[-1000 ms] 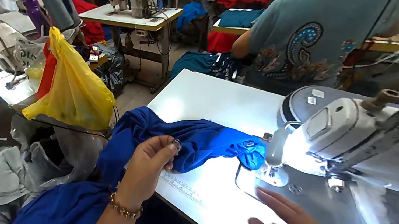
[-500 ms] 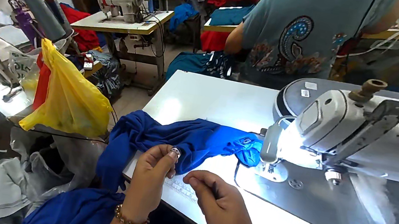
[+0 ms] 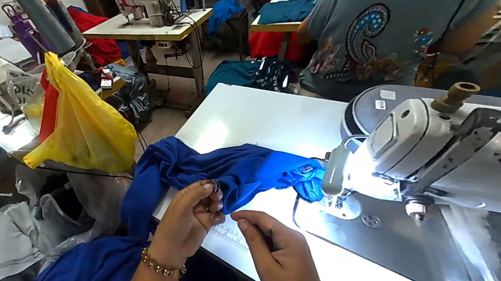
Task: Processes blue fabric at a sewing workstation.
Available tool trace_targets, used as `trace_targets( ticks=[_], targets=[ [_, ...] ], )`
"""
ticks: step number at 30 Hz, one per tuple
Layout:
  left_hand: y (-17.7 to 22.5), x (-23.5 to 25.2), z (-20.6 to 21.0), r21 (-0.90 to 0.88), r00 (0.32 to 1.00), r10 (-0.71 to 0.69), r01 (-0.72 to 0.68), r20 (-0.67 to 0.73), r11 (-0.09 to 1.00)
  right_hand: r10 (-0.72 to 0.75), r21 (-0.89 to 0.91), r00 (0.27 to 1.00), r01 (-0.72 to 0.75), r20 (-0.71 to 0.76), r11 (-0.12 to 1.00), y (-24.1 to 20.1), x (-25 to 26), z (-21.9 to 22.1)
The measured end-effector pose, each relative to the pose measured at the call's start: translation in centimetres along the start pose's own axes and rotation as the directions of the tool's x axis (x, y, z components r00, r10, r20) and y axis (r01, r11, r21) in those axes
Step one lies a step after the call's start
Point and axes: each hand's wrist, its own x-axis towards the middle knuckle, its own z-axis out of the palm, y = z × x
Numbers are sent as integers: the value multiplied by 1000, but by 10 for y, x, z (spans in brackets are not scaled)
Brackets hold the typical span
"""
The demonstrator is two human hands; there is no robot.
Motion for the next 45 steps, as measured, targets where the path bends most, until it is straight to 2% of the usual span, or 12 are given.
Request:
trace_targets(
  ticks=[11,16,25,35,45],
  targets=[
    [-1,3,1,-106,995,-80,73,-61,992,27,-113,1000,-27,0,993,5,2,-1],
    [0,4,0,-89,992,-67,57,-105,994,4,-150,1000,-9,-29,989,5,1,-6],
    [9,10,-4,-192,985,-45,13,-164,981,-36,-147,999,30,-36,989,14,-12,-18],
    [18,13,-14,-209,973,-29,-20,-228,978,5,-189,996,-21,-84,982,30,-31,-46],
    [11,19,-17,-207,972,-38,-11,-233,978,159,-195,981,-179,-114,964,30,-45,-70]
  ],
)
